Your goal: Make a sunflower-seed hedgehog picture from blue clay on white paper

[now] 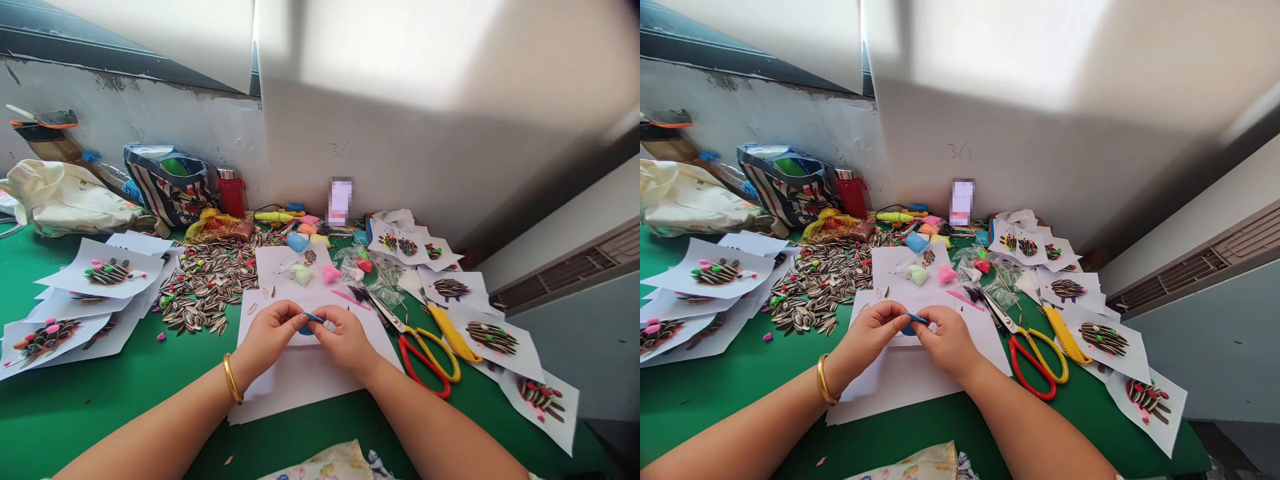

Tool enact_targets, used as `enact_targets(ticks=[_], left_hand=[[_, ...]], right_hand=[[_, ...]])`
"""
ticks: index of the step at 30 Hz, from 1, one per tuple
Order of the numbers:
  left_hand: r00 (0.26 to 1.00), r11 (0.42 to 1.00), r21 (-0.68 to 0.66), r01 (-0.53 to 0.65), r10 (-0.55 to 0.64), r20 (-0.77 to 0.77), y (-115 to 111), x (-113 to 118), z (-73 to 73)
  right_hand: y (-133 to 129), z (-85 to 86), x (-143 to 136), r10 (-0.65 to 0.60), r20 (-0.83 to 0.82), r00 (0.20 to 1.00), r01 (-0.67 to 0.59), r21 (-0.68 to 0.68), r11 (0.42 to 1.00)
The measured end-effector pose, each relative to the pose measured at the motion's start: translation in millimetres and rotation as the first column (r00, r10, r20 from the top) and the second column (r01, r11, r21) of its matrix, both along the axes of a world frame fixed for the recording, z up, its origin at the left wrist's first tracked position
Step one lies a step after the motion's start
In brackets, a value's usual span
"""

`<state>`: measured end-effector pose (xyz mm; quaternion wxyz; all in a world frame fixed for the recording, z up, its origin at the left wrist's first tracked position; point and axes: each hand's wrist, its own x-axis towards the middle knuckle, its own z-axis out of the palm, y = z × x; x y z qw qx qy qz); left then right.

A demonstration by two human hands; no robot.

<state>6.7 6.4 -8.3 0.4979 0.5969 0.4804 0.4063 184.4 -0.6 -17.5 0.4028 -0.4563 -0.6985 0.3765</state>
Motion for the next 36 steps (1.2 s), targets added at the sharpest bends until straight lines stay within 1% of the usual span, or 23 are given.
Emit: enact_targets(ticks=[5, 9, 12, 14, 21, 24, 29, 32, 36], left_hand=[[0.999, 1.000, -0.018, -0.013, 0.014, 0.045, 0.0, 0.6, 0.9], [0.993, 0.997, -0.040, -0.066, 0.069, 0.092, 0.8, 1.2, -1.7], [0.991, 0.996, -0.043, -0.080, 0.084, 0.102, 1.7, 0.5, -2.6], [0.992, 0.996, -0.043, -0.073, 0.077, 0.100, 2.1, -0.2, -2.5], [0.999, 0.999, -0.050, 0.021, -0.019, 0.037, 0.6, 0.5, -2.4], [1.000, 0.999, -0.035, 0.014, -0.015, -0.009, 0.2, 0.8, -0.9], [0.996, 0.999, -0.035, 0.028, -0.030, -0.082, 0.3, 0.2, 1.1], [0.998, 0.998, -0.045, 0.037, -0.039, -0.046, 0.0, 0.5, 0.0], [0.998, 0.999, -0.042, 0.030, -0.028, 0.060, 0.6, 0.9, -2.4]], right_hand=[[1.5, -0.1, 1.6, -0.014, -0.002, 1.000, 0.014, 0.017, 1.000], [2.4, -1.9, 2.8, 0.014, 0.011, 1.000, -0.014, 0.016, 1.000], [3.5, -4.9, 3.1, -0.038, 0.009, 0.999, 0.038, 0.013, 0.999], [4.3, -5.8, 2.9, -0.052, -0.008, 0.999, 0.052, 0.019, 0.998], [1.9, -0.2, 1.4, -0.048, -0.084, 0.995, 0.050, 0.027, 0.998], [1.2, 0.2, 1.7, -0.013, -0.070, 0.997, 0.016, 0.040, 0.999], [2.6, -1.6, 2.6, -0.047, -0.059, 0.997, 0.051, 0.059, 0.997], [3.5, -1.1, 2.8, -0.017, -0.080, 0.997, 0.021, 0.053, 0.998], [5.0, -1.1, 2.7, -0.077, -0.138, 0.988, 0.075, -0.017, 0.997]])
